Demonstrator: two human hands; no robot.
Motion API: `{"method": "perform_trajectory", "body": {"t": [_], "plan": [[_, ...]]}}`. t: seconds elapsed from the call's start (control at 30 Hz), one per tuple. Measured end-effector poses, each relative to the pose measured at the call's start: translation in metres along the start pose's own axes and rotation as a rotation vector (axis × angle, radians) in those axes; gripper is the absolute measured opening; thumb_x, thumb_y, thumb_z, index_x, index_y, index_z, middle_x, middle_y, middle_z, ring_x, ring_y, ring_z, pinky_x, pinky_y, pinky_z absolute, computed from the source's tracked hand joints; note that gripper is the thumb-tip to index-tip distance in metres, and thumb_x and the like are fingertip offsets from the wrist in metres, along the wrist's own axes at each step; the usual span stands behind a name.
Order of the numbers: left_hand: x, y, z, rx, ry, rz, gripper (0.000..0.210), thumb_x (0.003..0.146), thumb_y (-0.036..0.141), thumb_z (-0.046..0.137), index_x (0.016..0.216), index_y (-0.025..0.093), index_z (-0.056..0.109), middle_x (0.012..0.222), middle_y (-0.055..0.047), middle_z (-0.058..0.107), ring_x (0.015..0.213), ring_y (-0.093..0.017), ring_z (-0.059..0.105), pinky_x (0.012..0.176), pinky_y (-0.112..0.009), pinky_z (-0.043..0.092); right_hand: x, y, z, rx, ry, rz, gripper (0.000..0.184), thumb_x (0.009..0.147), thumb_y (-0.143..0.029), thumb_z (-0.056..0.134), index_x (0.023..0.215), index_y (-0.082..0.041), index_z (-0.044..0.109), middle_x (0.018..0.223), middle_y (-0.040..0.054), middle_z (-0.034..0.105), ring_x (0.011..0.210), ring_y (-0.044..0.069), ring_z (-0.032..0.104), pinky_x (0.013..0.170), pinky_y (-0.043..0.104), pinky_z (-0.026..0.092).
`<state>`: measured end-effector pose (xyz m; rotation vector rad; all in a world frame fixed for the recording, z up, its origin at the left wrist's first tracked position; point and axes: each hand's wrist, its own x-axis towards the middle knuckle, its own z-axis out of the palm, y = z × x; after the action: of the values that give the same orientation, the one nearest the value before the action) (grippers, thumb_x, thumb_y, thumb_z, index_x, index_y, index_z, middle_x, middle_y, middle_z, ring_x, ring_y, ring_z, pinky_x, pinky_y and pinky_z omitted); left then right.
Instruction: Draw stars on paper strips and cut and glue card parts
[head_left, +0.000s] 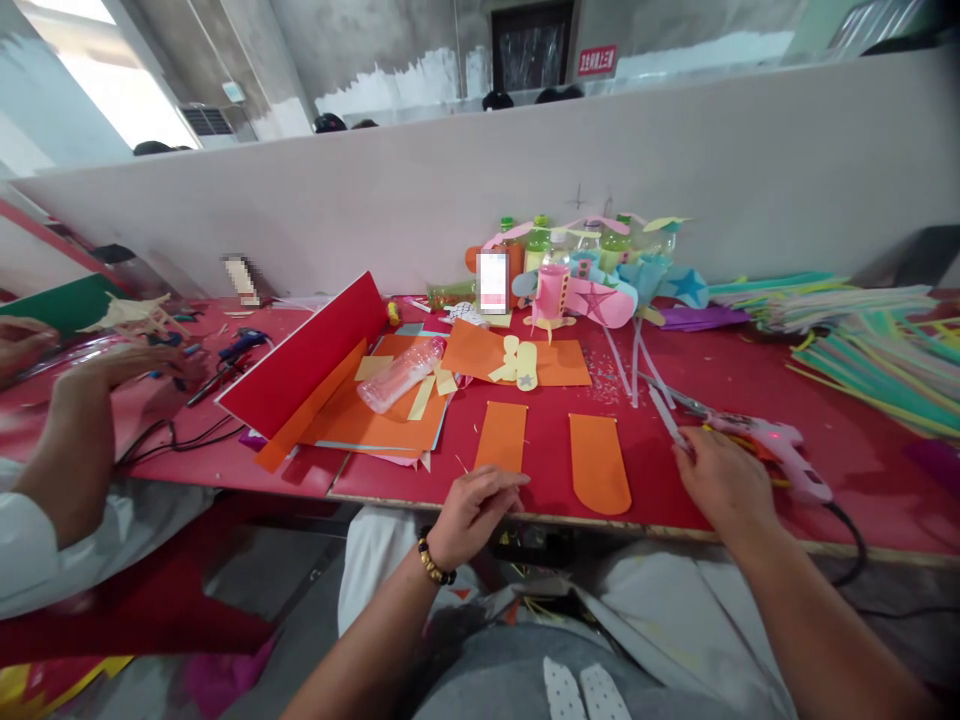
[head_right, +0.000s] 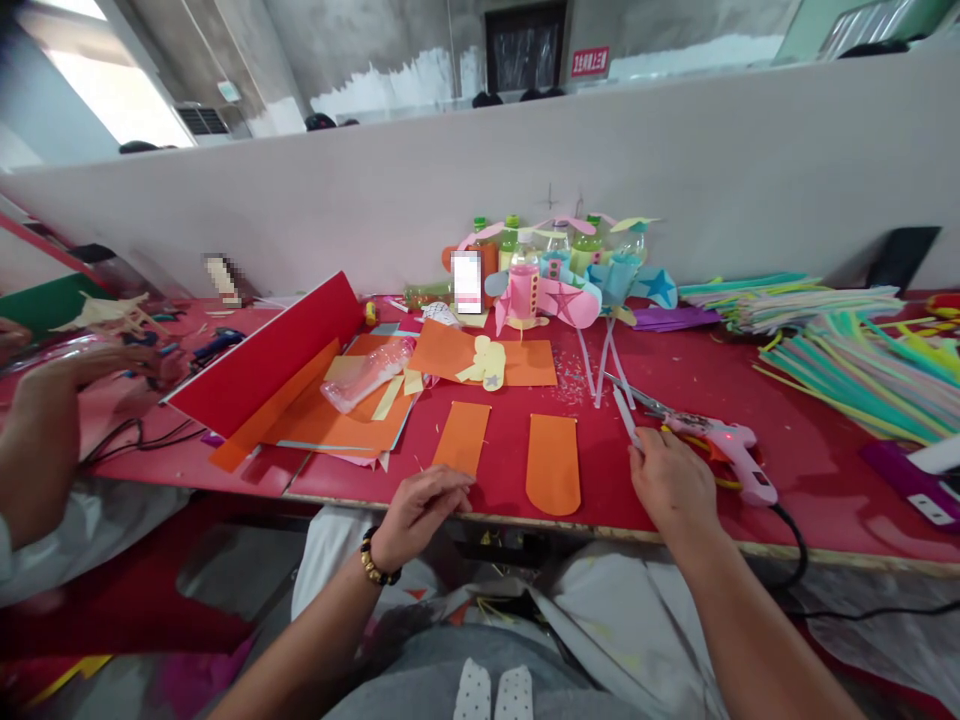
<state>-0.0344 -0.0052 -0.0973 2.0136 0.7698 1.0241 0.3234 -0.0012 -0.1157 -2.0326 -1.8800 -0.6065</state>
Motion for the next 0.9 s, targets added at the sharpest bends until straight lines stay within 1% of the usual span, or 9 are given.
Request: {"method": "perform_trajectory", "body": {"t": [0.13, 0.27, 0.33, 0.4, 0.5, 0.6, 0.7, 0.8, 0.9], "plan": [[0.001, 0.001, 0.000, -0.009, -0.014, -0.011, 0.024, 0.093, 0.022, 0.048, 0.108, 0.017, 0.066, 0.067, -0.004, 0.066, 0.065, -0.014, 0.062, 0.069, -0.026, 0.048, 0.002, -0.002, -0.006, 0.031, -0.105, 0.099, 0.024, 0.079, -0.022, 0.050, 0.098, -0.015, 0.062, 0.087, 0.0135, 0.067, 0.074, 0.027, 0.062, 0.061, 0.035, 0.041], [0.003, 0.002, -0.001, -0.011, -0.025, 0.022, 0.025, 0.093, 0.019, 0.048, 0.111, 0.018, 0.066, 0.076, -0.006, 0.069, 0.081, -0.016, 0.063, 0.075, -0.028, 0.049, -0.002, -0.001, -0.015, 0.100, -0.228, 0.117, 0.017, 0.074, -0.022, 0.052, 0.086, -0.017, 0.064, 0.082, 0.0121, 0.066, 0.073, 0.027, 0.062, 0.061, 0.035, 0.041], [0.003, 0.001, -0.001, -0.002, -0.023, 0.007, 0.023, 0.091, 0.020, 0.053, 0.109, 0.018, 0.068, 0.087, -0.008, 0.069, 0.086, -0.016, 0.063, 0.076, -0.028, 0.050, -0.006, 0.000, -0.018, 0.109, -0.241, 0.110, 0.015, 0.073, -0.023, 0.052, 0.082, -0.018, 0.063, 0.079, 0.0109, 0.066, 0.071, 0.026, 0.062, 0.060, 0.035, 0.042], [0.002, 0.002, -0.001, 0.004, -0.017, -0.041, 0.020, 0.089, 0.022, 0.057, 0.104, 0.018, 0.070, 0.092, -0.009, 0.068, 0.083, -0.015, 0.063, 0.073, -0.027, 0.051, -0.012, 0.003, -0.019, 0.106, -0.232, 0.125, 0.016, 0.073, -0.023, 0.051, 0.082, -0.018, 0.063, 0.078, 0.0103, 0.066, 0.069, 0.026, 0.062, 0.059, 0.035, 0.042], [0.005, 0.005, 0.000, 0.040, -0.005, -0.090, 0.019, 0.091, 0.025, 0.054, 0.090, 0.017, 0.072, 0.086, -0.008, 0.068, 0.082, -0.016, 0.064, 0.072, -0.027, 0.051, -0.022, 0.007, -0.020, 0.167, -0.190, 0.179, 0.019, 0.072, -0.026, 0.052, 0.086, -0.017, 0.062, 0.077, 0.0088, 0.067, 0.069, 0.025, 0.063, 0.059, 0.034, 0.043], [0.019, 0.012, 0.004, 0.179, -0.016, -0.046, 0.021, 0.092, 0.025, 0.052, 0.090, 0.019, 0.072, 0.085, -0.007, 0.071, 0.092, -0.018, 0.062, 0.082, -0.031, 0.051, -0.029, 0.008, -0.023, 0.393, -0.145, 0.271, 0.022, 0.069, -0.028, 0.056, 0.088, -0.018, 0.061, 0.070, 0.0044, 0.065, 0.061, 0.021, 0.061, 0.058, 0.032, 0.046], [0.046, 0.014, 0.017, 0.367, -0.097, 0.035, 0.025, 0.093, 0.024, 0.049, 0.111, 0.020, 0.067, 0.108, -0.006, 0.070, 0.108, -0.019, 0.058, 0.099, -0.036, 0.045, -0.029, 0.000, -0.030, 0.726, -0.188, 0.355, 0.019, 0.069, -0.026, 0.057, 0.087, -0.018, 0.060, 0.063, 0.0004, 0.062, 0.054, 0.016, 0.058, 0.054, 0.028, 0.047], [0.077, 0.007, 0.038, 0.548, -0.238, 0.130, 0.037, 0.091, 0.026, 0.052, 0.127, 0.015, 0.056, 0.134, -0.011, 0.056, 0.130, -0.022, 0.043, 0.111, -0.040, 0.035, -0.020, -0.015, -0.035, 1.028, -0.241, 0.328, 0.012, 0.075, -0.024, 0.054, 0.086, -0.018, 0.057, 0.066, 0.0002, 0.062, 0.057, 0.015, 0.059, 0.053, 0.026, 0.047], [0.099, -0.007, 0.058, 0.677, -0.354, 0.125, 0.051, 0.090, 0.030, 0.053, 0.138, 0.015, 0.044, 0.146, -0.011, 0.041, 0.140, -0.025, 0.029, 0.114, -0.044, 0.029, -0.006, -0.033, -0.035, 1.168, -0.248, 0.291, 0.012, 0.084, -0.031, 0.052, 0.085, -0.020, 0.054, 0.063, -0.0008, 0.060, 0.055, 0.014, 0.058, 0.053, 0.025, 0.047]]}}
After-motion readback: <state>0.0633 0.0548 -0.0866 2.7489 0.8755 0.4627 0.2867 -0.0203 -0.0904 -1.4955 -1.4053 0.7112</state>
